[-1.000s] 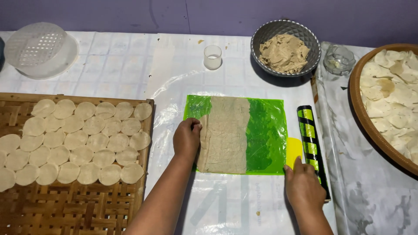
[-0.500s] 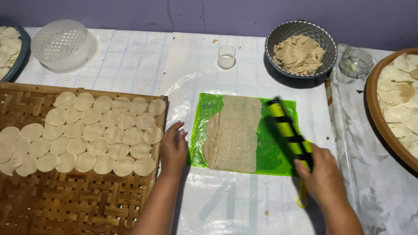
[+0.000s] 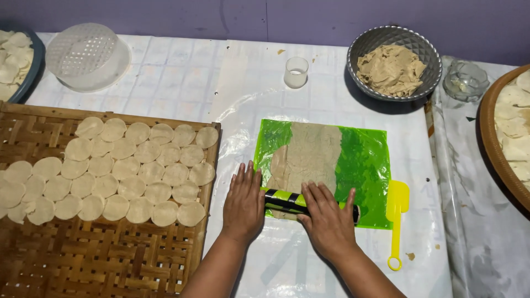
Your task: Rolling out dough on a mat and arranging small pastry disks on a woven wooden tray for drying.
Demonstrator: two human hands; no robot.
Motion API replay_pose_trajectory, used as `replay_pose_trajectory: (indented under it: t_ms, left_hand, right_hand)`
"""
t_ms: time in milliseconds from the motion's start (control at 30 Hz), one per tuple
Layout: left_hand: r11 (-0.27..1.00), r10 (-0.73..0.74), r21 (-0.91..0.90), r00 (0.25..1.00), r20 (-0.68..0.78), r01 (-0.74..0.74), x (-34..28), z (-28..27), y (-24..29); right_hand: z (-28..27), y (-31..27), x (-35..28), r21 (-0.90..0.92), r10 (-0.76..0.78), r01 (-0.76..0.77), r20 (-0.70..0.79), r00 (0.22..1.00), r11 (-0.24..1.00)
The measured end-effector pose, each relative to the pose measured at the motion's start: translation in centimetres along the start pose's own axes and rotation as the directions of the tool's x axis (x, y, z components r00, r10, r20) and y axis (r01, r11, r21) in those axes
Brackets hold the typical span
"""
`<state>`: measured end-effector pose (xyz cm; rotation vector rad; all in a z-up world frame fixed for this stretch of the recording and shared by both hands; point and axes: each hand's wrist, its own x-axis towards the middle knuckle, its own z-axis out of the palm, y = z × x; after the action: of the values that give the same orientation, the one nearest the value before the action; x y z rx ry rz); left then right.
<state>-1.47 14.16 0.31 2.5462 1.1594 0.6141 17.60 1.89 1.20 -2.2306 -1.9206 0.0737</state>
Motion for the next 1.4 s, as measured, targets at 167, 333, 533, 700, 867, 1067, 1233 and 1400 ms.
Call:
replay_pose_trajectory:
  t_ms: [167, 333, 533, 700, 867, 1067, 1233, 1400]
  left_hand:
    - [0.994, -0.056, 0.096, 0.997, 0.055, 0.051, 4.0, 1.0, -0.6]
    - [0.973, -0.181, 0.178, 0.967, 0.182, 0.148, 10.2, 2.8, -2.0]
    - [0.944, -0.287, 0.233, 0.929, 0.234, 0.233, 16.1, 3.8, -2.7]
    - [0.947, -0.306, 0.154, 0.935, 0.18, 0.281, 15.1, 3.6, -3.0]
    - [0.969, -0.235, 0.098, 0.969, 0.075, 0.228, 10.8, 3.1, -2.3]
    - [0.979, -0.103, 0.178, 0.994, 0.025, 0.097, 2.8, 0.7, -0.2]
    - [0.983, -0.13, 0.153, 0.97, 0.206, 0.1, -0.6, -1.3, 1.0]
    - [0.989, -0.053, 0.146, 0.993, 0.109, 0.036, 2.5, -0.8, -0.1]
  right_hand:
    - [1.3, 1.0, 3.6, -0.105, 0.073, -0.073, 0.004, 0.997, 0.992]
    - [1.1, 3.9, 9.7, -0.122, 0.135, -0.123, 0.1, 0.986, 0.985]
    - [0.5, 5.9, 16.0, -0.123, 0.182, -0.177, 0.033, 0.983, 0.977]
    - [0.6, 5.8, 14.4, -0.153, 0.164, -0.174, -0.075, 0.984, 0.973]
    - [1.5, 3.9, 10.2, -0.101, 0.063, -0.074, -0.105, 0.992, 0.992]
    - [0.7, 0.9, 2.6, -0.066, 0.007, -0.012, -0.081, 0.997, 0.998]
    - [-1.1, 1.0, -0.1, 0.115, -0.047, 0.05, -0.029, 0.998, 0.992]
    - [-2.6, 1.9, 3.1, 0.14, -0.116, 0.131, -0.107, 0.987, 0.981]
